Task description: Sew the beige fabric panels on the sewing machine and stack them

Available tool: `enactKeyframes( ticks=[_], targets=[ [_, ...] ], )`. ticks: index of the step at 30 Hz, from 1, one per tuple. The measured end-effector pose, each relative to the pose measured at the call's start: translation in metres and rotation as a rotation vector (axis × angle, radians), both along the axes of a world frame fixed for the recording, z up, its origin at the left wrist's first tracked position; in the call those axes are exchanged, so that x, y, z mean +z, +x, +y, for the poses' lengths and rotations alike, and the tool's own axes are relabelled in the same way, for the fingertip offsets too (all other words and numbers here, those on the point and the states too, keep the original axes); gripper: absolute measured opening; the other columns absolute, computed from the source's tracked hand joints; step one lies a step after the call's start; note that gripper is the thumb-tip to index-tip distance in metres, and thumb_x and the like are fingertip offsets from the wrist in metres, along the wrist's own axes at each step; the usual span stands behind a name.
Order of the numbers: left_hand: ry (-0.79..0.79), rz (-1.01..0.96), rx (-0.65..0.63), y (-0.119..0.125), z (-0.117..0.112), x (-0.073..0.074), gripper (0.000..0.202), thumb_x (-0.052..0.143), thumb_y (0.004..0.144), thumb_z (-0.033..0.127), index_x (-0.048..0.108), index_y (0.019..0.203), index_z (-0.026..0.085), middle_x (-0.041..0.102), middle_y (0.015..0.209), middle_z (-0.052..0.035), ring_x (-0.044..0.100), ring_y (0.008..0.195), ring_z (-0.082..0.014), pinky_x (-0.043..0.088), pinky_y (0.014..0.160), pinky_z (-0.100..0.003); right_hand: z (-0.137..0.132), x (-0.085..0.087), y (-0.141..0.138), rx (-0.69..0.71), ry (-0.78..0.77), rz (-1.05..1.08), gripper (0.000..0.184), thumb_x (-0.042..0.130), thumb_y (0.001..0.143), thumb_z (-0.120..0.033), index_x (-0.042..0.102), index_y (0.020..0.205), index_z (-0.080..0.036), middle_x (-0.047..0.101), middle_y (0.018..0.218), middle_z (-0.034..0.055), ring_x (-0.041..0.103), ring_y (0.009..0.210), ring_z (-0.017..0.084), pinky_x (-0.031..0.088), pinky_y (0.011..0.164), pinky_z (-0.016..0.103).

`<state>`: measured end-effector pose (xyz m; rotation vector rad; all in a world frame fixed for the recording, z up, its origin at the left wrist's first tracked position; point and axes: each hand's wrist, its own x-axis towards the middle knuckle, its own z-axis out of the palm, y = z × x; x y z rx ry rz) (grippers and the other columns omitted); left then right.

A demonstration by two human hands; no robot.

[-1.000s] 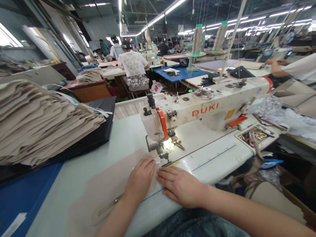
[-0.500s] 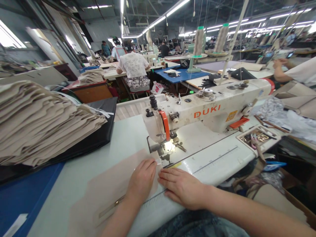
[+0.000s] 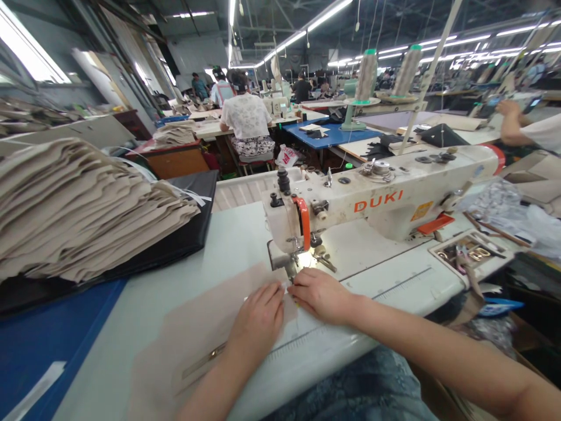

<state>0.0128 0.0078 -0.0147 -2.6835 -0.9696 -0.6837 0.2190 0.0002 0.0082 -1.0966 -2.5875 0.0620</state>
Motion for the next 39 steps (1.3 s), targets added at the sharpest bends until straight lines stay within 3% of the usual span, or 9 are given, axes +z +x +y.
enactKeyframes(
  ticks=[9, 17, 25, 30, 39],
  targets=[
    [-0.051, 0.109, -0.017, -0.003, -0.005, -0.002, 0.041, 0.033, 0.096, 0.017, 0.064, 0.122, 0.012, 0.068, 0.122, -0.0132, 0.062, 0.115, -0.0232, 0.053, 0.097, -0.04, 0.004, -0.002, 0.0, 0.025, 0.006, 0.007, 0.017, 0.055, 0.095, -0.019, 0.069, 0.101, -0.011, 0.063, 0.088, 0.0085, 0.056, 0.088, 0.022, 0.044, 0.079, 0.033],
    [-0.053, 0.117, -0.022, 0.0, 0.001, -0.004, 0.042, 0.032, 0.097, 0.019, 0.062, 0.125, 0.013, 0.066, 0.125, -0.013, 0.061, 0.117, -0.0235, 0.053, 0.097, -0.041, 0.012, -0.002, 0.008, 0.04, 0.028, 0.002, 0.017, 0.056, 0.095, -0.02, 0.07, 0.101, -0.013, 0.065, 0.089, 0.0082, 0.057, 0.089, 0.022, 0.045, 0.081, 0.032],
    [-0.062, 0.077, -0.023, 0.016, 0.026, -0.012, 0.042, 0.032, 0.097, 0.02, 0.062, 0.126, 0.011, 0.066, 0.125, -0.014, 0.062, 0.115, -0.0234, 0.053, 0.097, -0.041, 0.027, 0.002, 0.018, -0.025, 0.053, -0.051, 0.016, 0.055, 0.094, -0.019, 0.069, 0.094, -0.011, 0.066, 0.09, 0.0095, 0.059, 0.087, 0.022, 0.046, 0.079, 0.033],
    [-0.044, 0.067, -0.038, 0.022, 0.039, -0.012, 0.041, 0.033, 0.096, 0.019, 0.061, 0.124, 0.007, 0.066, 0.125, -0.0154, 0.062, 0.115, -0.0234, 0.053, 0.097, -0.04, 0.031, 0.001, 0.017, -0.09, 0.074, -0.039, 0.019, 0.049, 0.096, -0.017, 0.067, 0.099, -0.01, 0.065, 0.089, 0.0109, 0.057, 0.083, 0.021, 0.045, 0.076, 0.032],
    [-0.084, 0.073, -0.059, 0.02, 0.031, -0.012, 0.042, 0.031, 0.099, 0.023, 0.061, 0.126, 0.012, 0.066, 0.127, -0.0128, 0.06, 0.118, -0.0223, 0.052, 0.099, -0.039, 0.025, -0.006, 0.021, -0.116, 0.087, -0.022, 0.017, 0.053, 0.094, -0.02, 0.069, 0.09, -0.014, 0.066, 0.087, 0.0083, 0.055, 0.078, 0.02, 0.042, 0.072, 0.031]
  ],
)
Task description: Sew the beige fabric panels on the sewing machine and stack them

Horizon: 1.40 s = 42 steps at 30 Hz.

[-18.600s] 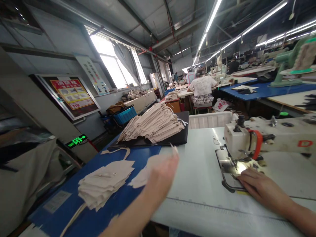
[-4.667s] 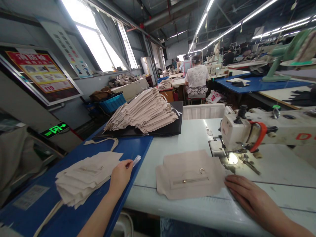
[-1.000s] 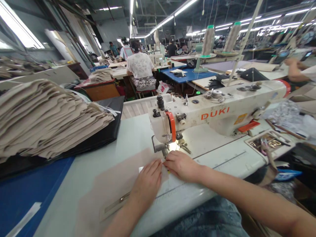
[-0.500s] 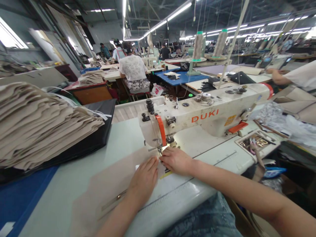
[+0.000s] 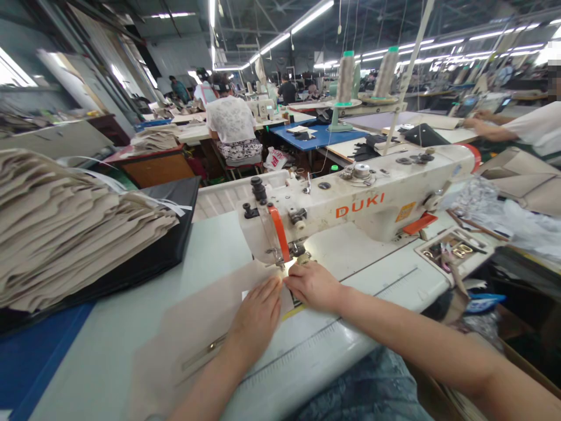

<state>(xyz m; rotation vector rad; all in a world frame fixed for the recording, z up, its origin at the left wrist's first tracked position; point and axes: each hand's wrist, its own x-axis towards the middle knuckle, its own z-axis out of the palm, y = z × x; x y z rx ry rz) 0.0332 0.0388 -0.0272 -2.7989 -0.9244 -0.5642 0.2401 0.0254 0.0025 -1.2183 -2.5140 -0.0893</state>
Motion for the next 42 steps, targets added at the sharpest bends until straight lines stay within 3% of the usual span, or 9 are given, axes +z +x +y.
enactKeyframes(
  ticks=[8, 27, 42],
  targets=[
    [-0.025, -0.06, -0.014, 0.004, 0.008, 0.0, 0.041, 0.033, 0.098, 0.023, 0.061, 0.127, 0.014, 0.066, 0.125, -0.0125, 0.061, 0.115, -0.0232, 0.053, 0.097, -0.041, 0.003, -0.003, -0.001, -0.019, 0.01, 0.016, 0.02, 0.05, 0.095, -0.018, 0.069, 0.091, -0.011, 0.066, 0.087, 0.009, 0.055, 0.08, 0.021, 0.041, 0.074, 0.032],
    [0.122, -0.027, -0.063, 0.007, 0.014, 0.004, 0.039, 0.032, 0.098, 0.017, 0.065, 0.118, 0.011, 0.068, 0.121, -0.0131, 0.064, 0.112, -0.0234, 0.055, 0.095, -0.039, 0.005, -0.002, -0.003, -0.035, 0.009, 0.0, 0.025, 0.047, 0.096, -0.018, 0.066, 0.082, -0.012, 0.062, 0.079, 0.0083, 0.054, 0.08, 0.021, 0.042, 0.075, 0.033],
    [-0.04, -0.037, -0.03, 0.002, 0.027, -0.003, 0.04, 0.032, 0.099, 0.025, 0.059, 0.126, 0.012, 0.064, 0.127, -0.0142, 0.059, 0.119, -0.0253, 0.051, 0.1, -0.044, 0.005, -0.005, -0.002, -0.035, 0.024, 0.006, 0.024, 0.048, 0.096, -0.018, 0.066, 0.08, -0.015, 0.064, 0.081, 0.0078, 0.054, 0.078, 0.021, 0.04, 0.077, 0.034]
  ],
)
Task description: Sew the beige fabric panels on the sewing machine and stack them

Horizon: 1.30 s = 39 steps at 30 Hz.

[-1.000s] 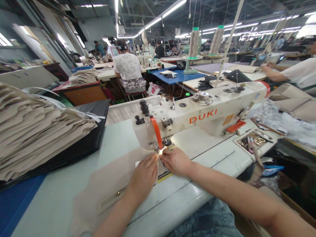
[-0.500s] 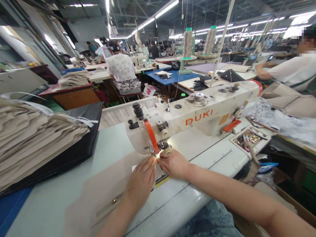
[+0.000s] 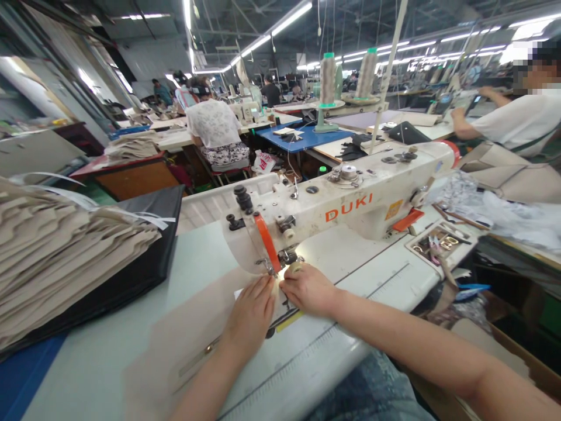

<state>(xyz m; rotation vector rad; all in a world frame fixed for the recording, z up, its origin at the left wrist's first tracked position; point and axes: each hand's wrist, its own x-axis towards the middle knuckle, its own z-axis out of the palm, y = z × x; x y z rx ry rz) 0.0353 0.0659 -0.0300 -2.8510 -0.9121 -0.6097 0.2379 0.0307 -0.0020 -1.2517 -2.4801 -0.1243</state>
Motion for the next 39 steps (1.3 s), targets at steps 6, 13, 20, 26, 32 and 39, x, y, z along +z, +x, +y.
enactKeyframes(
  ticks=[6, 13, 20, 26, 32, 39],
  targets=[
    [0.0, -0.018, 0.018, 0.005, 0.009, 0.003, 0.038, 0.033, 0.098, 0.023, 0.062, 0.12, 0.011, 0.067, 0.122, -0.0155, 0.062, 0.114, -0.0259, 0.052, 0.098, -0.044, -0.001, -0.002, 0.001, -0.004, 0.003, 0.007, 0.023, 0.05, 0.095, -0.019, 0.065, 0.078, -0.016, 0.065, 0.082, 0.0074, 0.054, 0.078, 0.02, 0.04, 0.078, 0.034],
    [-0.013, 0.021, 0.077, -0.015, -0.023, 0.008, 0.038, 0.037, 0.096, 0.02, 0.059, 0.125, 0.01, 0.065, 0.127, -0.0154, 0.061, 0.117, -0.0247, 0.052, 0.098, -0.043, -0.008, -0.002, 0.002, 0.042, 0.043, 0.073, 0.019, 0.052, 0.094, -0.019, 0.068, 0.083, -0.016, 0.066, 0.083, 0.0077, 0.054, 0.077, 0.019, 0.04, 0.073, 0.032],
    [0.092, -0.11, 0.285, -0.048, -0.086, 0.035, 0.053, 0.04, 0.097, 0.025, 0.033, 0.149, 0.018, 0.043, 0.151, -0.0161, 0.036, 0.142, -0.0272, 0.034, 0.113, -0.051, -0.012, 0.001, 0.002, 0.2, 0.034, 0.102, 0.021, 0.048, 0.095, -0.015, 0.068, 0.09, -0.015, 0.066, 0.08, 0.0083, 0.056, 0.081, 0.021, 0.044, 0.077, 0.033],
    [0.105, 0.006, 0.415, -0.115, -0.139, 0.034, 0.091, 0.061, 0.084, 0.051, 0.016, 0.156, 0.019, 0.028, 0.157, -0.0189, 0.032, 0.142, -0.0387, 0.039, 0.107, -0.057, -0.039, 0.018, 0.0, 0.317, -0.004, 0.122, 0.024, 0.044, 0.096, -0.016, 0.068, 0.093, -0.017, 0.064, 0.08, 0.0075, 0.056, 0.078, 0.021, 0.046, 0.073, 0.032],
    [-0.267, 0.237, 0.296, -0.181, -0.186, 0.028, 0.052, 0.052, 0.085, 0.024, 0.054, 0.137, 0.034, 0.063, 0.133, -0.0028, 0.063, 0.116, -0.0215, 0.053, 0.096, -0.032, -0.056, 0.008, -0.018, 0.389, -0.111, 0.239, 0.026, 0.041, 0.098, -0.017, 0.067, 0.102, -0.021, 0.066, 0.086, 0.0091, 0.059, 0.082, 0.022, 0.05, 0.073, 0.034],
    [0.088, -0.153, 1.335, -0.264, -0.09, 0.221, 0.056, 0.031, 0.091, 0.051, 0.071, 0.1, 0.012, 0.068, 0.066, -0.0002, 0.068, 0.071, -0.0218, 0.052, 0.062, -0.03, -0.051, -0.015, -0.022, 0.308, -0.089, 0.35, 0.022, 0.047, 0.096, -0.017, 0.064, 0.106, -0.024, 0.066, 0.088, 0.0094, 0.063, 0.081, 0.02, 0.054, 0.071, 0.031]
  ],
)
